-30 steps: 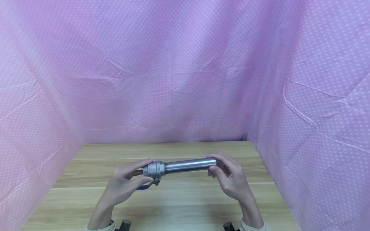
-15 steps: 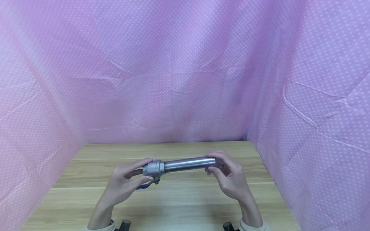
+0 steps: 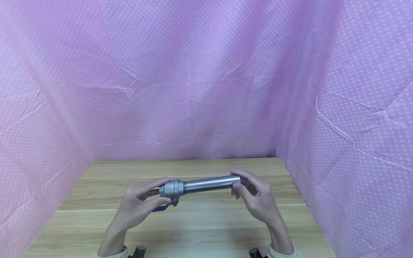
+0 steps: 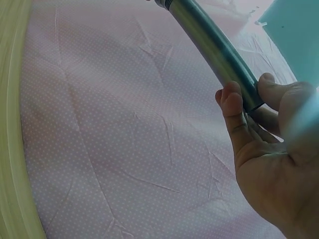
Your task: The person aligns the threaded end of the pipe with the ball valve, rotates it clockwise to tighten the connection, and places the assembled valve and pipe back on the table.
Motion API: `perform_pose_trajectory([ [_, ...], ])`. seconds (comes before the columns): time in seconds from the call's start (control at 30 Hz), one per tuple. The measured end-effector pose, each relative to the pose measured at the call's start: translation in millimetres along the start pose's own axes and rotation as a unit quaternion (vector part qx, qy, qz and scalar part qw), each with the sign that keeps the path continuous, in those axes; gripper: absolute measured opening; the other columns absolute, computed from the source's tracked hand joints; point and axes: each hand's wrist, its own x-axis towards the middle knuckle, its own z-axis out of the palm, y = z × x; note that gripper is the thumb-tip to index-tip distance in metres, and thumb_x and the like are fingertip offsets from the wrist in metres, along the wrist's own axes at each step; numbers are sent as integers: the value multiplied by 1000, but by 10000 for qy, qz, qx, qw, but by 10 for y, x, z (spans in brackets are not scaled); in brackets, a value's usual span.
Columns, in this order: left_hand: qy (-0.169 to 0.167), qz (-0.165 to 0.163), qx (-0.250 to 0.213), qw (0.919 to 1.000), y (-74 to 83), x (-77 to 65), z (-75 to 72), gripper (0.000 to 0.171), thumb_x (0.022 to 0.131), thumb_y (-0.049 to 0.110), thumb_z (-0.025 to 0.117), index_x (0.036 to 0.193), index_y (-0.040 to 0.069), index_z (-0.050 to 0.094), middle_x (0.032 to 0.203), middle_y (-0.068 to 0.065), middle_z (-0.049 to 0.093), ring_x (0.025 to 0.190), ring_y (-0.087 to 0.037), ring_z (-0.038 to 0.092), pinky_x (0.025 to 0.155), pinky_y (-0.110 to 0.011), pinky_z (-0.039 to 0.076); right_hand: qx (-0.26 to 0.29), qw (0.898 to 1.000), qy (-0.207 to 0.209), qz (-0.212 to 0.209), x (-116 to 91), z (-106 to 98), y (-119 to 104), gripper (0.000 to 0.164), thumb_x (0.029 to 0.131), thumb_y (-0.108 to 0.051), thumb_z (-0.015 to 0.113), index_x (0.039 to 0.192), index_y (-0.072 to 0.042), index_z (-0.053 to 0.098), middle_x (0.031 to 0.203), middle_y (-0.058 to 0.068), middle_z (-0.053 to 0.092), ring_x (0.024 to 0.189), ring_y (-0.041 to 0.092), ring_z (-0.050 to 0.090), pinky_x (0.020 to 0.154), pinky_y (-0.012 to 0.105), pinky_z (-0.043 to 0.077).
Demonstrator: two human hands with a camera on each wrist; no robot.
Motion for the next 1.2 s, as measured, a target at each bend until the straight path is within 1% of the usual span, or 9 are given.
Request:
perform_pose_trajectory([
  [0.13, 31, -3, 24, 10000, -6, 1, 6, 59, 84, -15, 91, 140, -6, 74, 133, -31, 80, 123, -8, 79, 97, -30, 74, 443, 9988, -186, 74, 16, -4, -12, 57, 86, 39, 61, 142, 25, 56, 139, 20, 75, 99, 15, 80, 78, 24, 73],
  [0.2, 47, 2, 17, 10000, -8, 1, 8, 59, 84, -16, 91, 139, -7, 74, 132, -31, 79, 123, -8, 79, 97, -30, 74, 565, 9981, -245, 45, 18, -2, -17, 59, 84, 42, 59, 140, 26, 56, 142, 21, 72, 103, 16, 80, 82, 26, 74],
  [0.57, 14, 17, -44, 10000, -9, -2, 15, 59, 83, -16, 91, 139, -6, 75, 131, -29, 81, 121, -8, 80, 96, -32, 74, 332, 9993, -65, -163, 12, 3, -8, 50, 84, 40, 64, 132, 25, 60, 129, 18, 77, 92, 15, 78, 74, 24, 72],
  [0.7, 27, 46, -27, 10000, -12, -9, 15, 60, 82, -16, 92, 138, -5, 76, 130, -30, 81, 122, -7, 79, 96, -32, 74, 43, 10000, 47, -60, -3, 3, -11, 45, 88, 35, 66, 131, 22, 64, 110, 14, 79, 85, 13, 77, 71, 22, 70],
  [0.83, 33, 65, 0, 10000, -10, -13, 12, 61, 81, -16, 93, 138, -4, 76, 131, -30, 80, 124, -7, 78, 96, -31, 74, -179, 9998, 2, -50, -11, -8, 0, 38, 94, 29, 66, 131, 20, 66, 86, 14, 75, 74, 13, 71, 61, 20, 65],
  [0.93, 43, 78, 4, 10000, -6, -11, 11, 61, 81, -16, 93, 138, -4, 76, 131, -30, 80, 124, -7, 78, 95, -31, 74, -187, 9998, -64, -56, -8, -19, 4, 38, 96, 27, 65, 133, 20, 66, 82, 12, 74, 70, 13, 69, 56, 20, 62],
  [1.07, 35, 62, -5, 10000, -2, -3, 9, 59, 82, -16, 92, 138, -5, 76, 131, -30, 81, 124, -8, 79, 96, -32, 74, 227, 9996, -159, 101, 1, -28, -6, 51, 91, 34, 63, 140, 23, 59, 115, 15, 82, 87, 10, 78, 68, 21, 70],
  [1.13, 41, 39, 13, 10000, -2, -2, 5, 59, 83, -16, 92, 138, -5, 76, 132, -29, 81, 124, -8, 79, 97, -32, 74, 535, 9982, -241, 157, 7, -27, -11, 57, 87, 39, 61, 142, 25, 55, 134, 18, 78, 98, 13, 81, 76, 24, 73],
  [1.2, 46, 17, 28, 10000, -4, -3, 0, 59, 83, -15, 91, 139, -4, 75, 132, -28, 81, 124, -8, 79, 97, -32, 74, 743, 9966, -302, 171, 16, -23, -14, 60, 85, 42, 59, 142, 27, 53, 143, 21, 73, 105, 16, 81, 82, 27, 75],
])
